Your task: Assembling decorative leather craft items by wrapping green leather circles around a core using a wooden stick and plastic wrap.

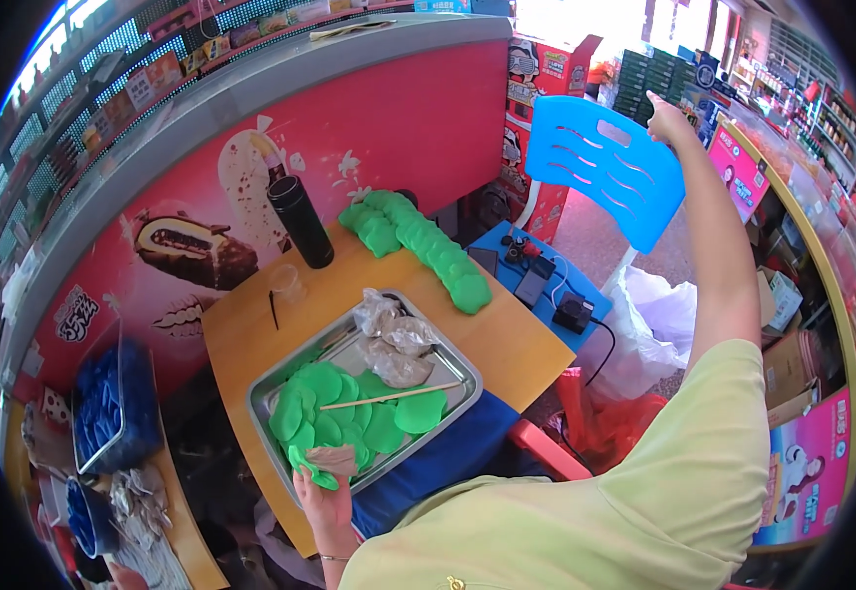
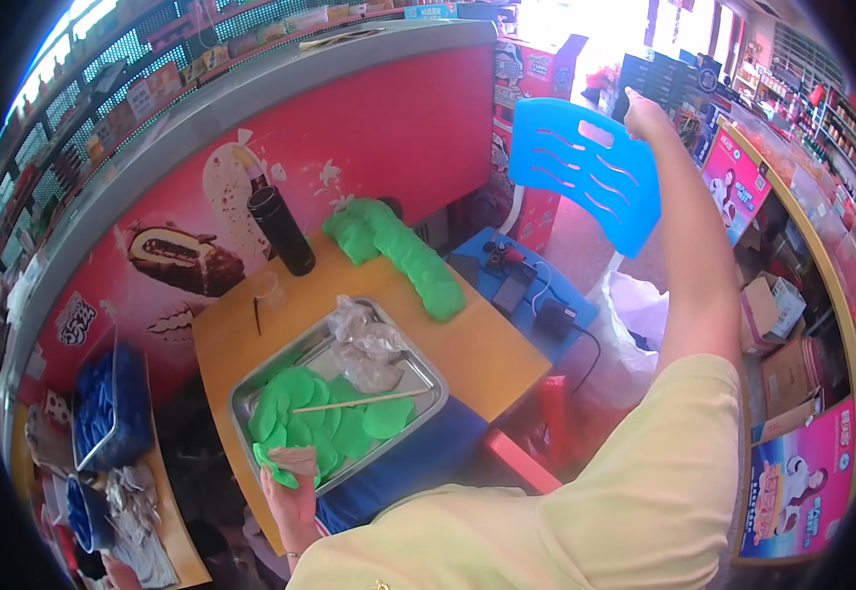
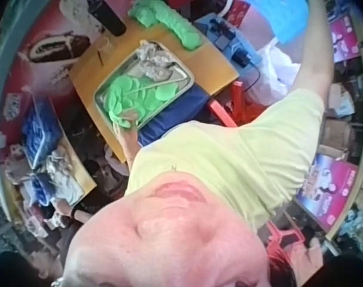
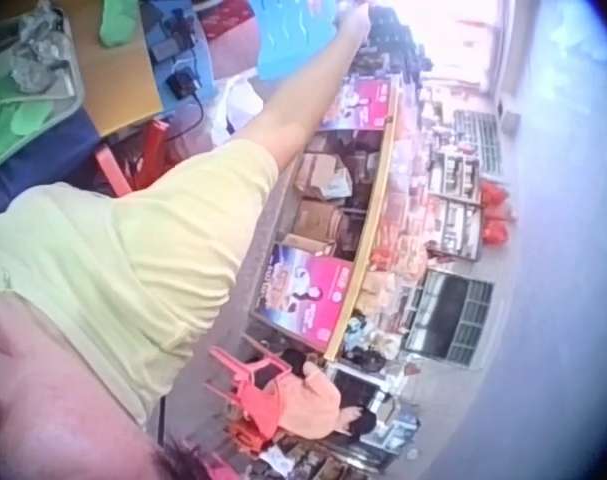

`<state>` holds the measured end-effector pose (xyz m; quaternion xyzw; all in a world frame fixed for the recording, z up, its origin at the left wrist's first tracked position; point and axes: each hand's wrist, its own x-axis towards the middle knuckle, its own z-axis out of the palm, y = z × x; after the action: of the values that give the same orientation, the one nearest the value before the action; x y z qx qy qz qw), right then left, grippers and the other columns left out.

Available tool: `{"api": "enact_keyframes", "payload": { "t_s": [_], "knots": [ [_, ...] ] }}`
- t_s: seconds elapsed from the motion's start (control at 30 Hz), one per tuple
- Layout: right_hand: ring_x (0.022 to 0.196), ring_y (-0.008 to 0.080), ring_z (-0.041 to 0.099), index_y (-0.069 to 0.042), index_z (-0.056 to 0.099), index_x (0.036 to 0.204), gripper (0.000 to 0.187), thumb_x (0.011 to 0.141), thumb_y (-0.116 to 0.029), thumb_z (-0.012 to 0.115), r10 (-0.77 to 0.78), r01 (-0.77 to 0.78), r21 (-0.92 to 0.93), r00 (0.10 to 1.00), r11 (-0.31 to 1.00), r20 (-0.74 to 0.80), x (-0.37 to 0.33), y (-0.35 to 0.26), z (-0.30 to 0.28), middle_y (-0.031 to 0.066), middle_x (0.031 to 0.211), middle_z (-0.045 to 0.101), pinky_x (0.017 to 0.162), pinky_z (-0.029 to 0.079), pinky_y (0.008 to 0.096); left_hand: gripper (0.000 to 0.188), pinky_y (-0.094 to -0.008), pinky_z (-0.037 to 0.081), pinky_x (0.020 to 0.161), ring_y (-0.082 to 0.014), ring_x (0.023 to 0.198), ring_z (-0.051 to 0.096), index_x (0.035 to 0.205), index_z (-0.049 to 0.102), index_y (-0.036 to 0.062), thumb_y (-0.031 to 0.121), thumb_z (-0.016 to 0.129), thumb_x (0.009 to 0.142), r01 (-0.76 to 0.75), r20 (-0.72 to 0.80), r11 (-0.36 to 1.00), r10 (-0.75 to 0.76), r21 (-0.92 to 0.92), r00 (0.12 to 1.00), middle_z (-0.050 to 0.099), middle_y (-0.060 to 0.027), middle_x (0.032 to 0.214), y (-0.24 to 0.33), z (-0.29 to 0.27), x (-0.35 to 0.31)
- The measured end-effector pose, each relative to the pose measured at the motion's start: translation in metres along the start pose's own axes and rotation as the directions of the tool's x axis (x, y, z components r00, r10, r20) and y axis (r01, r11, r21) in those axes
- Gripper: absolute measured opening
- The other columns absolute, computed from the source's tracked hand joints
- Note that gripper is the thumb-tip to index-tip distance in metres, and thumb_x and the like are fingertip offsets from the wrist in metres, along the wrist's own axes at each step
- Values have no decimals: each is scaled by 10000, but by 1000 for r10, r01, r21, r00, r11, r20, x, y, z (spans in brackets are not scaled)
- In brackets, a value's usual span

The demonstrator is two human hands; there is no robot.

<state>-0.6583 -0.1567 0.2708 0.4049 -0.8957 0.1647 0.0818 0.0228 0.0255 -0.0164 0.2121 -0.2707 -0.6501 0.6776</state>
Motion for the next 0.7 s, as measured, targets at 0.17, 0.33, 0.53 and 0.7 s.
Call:
{"api": "enact_keyframes", "payload": {
  "t_s": [0.17,0.33,0.53,0.7],
  "knots": [
    [974,235,643,-259,249,1468,776,791,33,489,99,-104,54,991,993,91,3,-15,-2,123,1023,674,855,485,385,311,-461,454,957,-226,1104,552,1241,470,67,201,504,963,-23,-66,1000,22,-17,998,562,-65,1196,2,0,-4],
    [692,202,645,-261,252,1467,755,814,74,426,76,-75,-65,997,995,14,28,7,15,122,866,674,618,530,350,318,-467,449,962,-236,1119,540,1245,470,73,222,494,966,-13,-1,1000,13,-10,1000,553,-68,1212,0,-7,-2],
    [987,285,632,-108,552,1234,448,813,-249,610,-419,376,534,907,757,-44,-125,-120,26,180,1153,608,824,501,382,302,-485,459,948,-238,1089,555,1221,489,76,239,495,966,35,-56,998,-32,42,998,568,-60,1180,-5,4,-3],
    [1131,290,536,-104,410,1373,658,801,-255,697,-991,434,891,81,133,109,-363,-195,91,161,1254,546,964,416,388,241,-440,445,938,-217,1036,575,1155,510,58,176,538,946,202,-128,979,-203,-20,971,584,-86,1130,-14,49,8]
  ]
}}
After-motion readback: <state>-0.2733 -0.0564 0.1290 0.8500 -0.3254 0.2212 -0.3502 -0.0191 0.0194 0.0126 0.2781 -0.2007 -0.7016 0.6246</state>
